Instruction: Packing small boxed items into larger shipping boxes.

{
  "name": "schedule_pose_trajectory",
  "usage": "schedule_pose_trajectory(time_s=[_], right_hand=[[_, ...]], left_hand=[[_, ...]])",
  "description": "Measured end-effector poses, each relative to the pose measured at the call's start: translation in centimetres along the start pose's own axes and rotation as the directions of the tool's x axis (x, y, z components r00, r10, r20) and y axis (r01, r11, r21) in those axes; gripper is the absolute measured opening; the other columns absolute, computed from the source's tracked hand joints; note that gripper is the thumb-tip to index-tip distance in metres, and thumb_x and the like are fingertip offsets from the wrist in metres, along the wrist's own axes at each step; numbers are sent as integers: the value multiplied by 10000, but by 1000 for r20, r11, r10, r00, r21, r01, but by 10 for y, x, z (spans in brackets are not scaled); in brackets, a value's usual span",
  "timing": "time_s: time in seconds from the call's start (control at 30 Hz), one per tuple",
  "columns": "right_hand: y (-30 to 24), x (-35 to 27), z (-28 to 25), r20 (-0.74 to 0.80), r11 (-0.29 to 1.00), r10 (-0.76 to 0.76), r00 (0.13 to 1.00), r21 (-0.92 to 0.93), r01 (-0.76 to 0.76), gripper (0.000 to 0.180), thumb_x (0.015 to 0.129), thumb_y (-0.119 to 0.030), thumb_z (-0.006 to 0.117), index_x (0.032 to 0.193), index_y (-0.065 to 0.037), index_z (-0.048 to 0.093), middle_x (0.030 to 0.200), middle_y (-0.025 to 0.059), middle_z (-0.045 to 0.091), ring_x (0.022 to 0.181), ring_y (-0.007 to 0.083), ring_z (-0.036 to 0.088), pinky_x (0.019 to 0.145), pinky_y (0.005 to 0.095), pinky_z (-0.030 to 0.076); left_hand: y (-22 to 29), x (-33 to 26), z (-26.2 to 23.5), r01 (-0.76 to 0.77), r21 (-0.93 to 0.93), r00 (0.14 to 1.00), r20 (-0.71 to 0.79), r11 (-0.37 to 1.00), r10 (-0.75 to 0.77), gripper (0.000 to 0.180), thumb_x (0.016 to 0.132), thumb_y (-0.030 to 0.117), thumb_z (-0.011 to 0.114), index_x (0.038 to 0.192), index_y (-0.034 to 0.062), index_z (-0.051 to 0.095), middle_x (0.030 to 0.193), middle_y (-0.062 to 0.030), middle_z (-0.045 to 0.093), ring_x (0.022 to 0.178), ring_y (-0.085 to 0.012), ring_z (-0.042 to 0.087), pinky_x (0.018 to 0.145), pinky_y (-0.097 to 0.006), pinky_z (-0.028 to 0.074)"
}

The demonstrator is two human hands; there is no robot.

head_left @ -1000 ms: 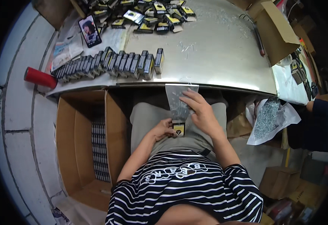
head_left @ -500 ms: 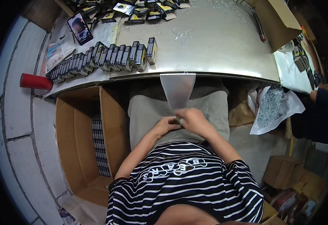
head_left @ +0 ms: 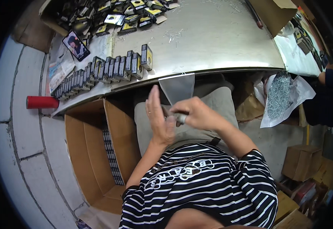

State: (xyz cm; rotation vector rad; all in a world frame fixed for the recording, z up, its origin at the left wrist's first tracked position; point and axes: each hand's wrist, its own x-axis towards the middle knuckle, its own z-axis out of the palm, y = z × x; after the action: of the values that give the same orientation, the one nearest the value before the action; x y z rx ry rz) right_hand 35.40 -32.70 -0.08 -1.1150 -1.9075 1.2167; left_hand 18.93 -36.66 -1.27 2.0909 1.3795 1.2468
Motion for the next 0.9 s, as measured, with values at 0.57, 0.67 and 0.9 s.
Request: schedule_pose_trajectory(time_s=[0.57, 0.67, 0.9], right_hand=[[17, 7, -17, -99, 996, -9, 995, 87, 18, 324, 762, -51, 684, 1074, 16, 626, 845, 34, 648, 728, 95, 570, 662, 235, 465], [15, 10, -12, -73, 993, 34, 997, 112, -26, 343, 794, -108, 687, 1112, 2, 621, 886, 28, 642, 761, 101, 570, 685, 232, 461], [21, 2, -1, 32, 740, 101, 994, 666, -96, 480, 918, -354, 547, 1257, -15, 551, 1064, 98, 635, 925, 155, 594, 810, 264, 480]], left_hand=[[-9, -12, 2, 551, -552, 834, 393, 626, -388, 393, 898, 68, 603, 1250, -51, 473, 1090, -134, 622, 943, -139, 604, 784, -263, 495], [-7, -14, -4, 528, -495, 846, 372, 690, -381, 423, 874, 53, 637, 1250, -49, 472, 1099, -142, 619, 929, -143, 613, 767, -260, 505], [2, -16, -3, 318, -732, 905, 47, 602, -422, 552, 805, 84, 730, 1277, -30, 467, 1096, -163, 623, 945, -176, 632, 777, -288, 530]])
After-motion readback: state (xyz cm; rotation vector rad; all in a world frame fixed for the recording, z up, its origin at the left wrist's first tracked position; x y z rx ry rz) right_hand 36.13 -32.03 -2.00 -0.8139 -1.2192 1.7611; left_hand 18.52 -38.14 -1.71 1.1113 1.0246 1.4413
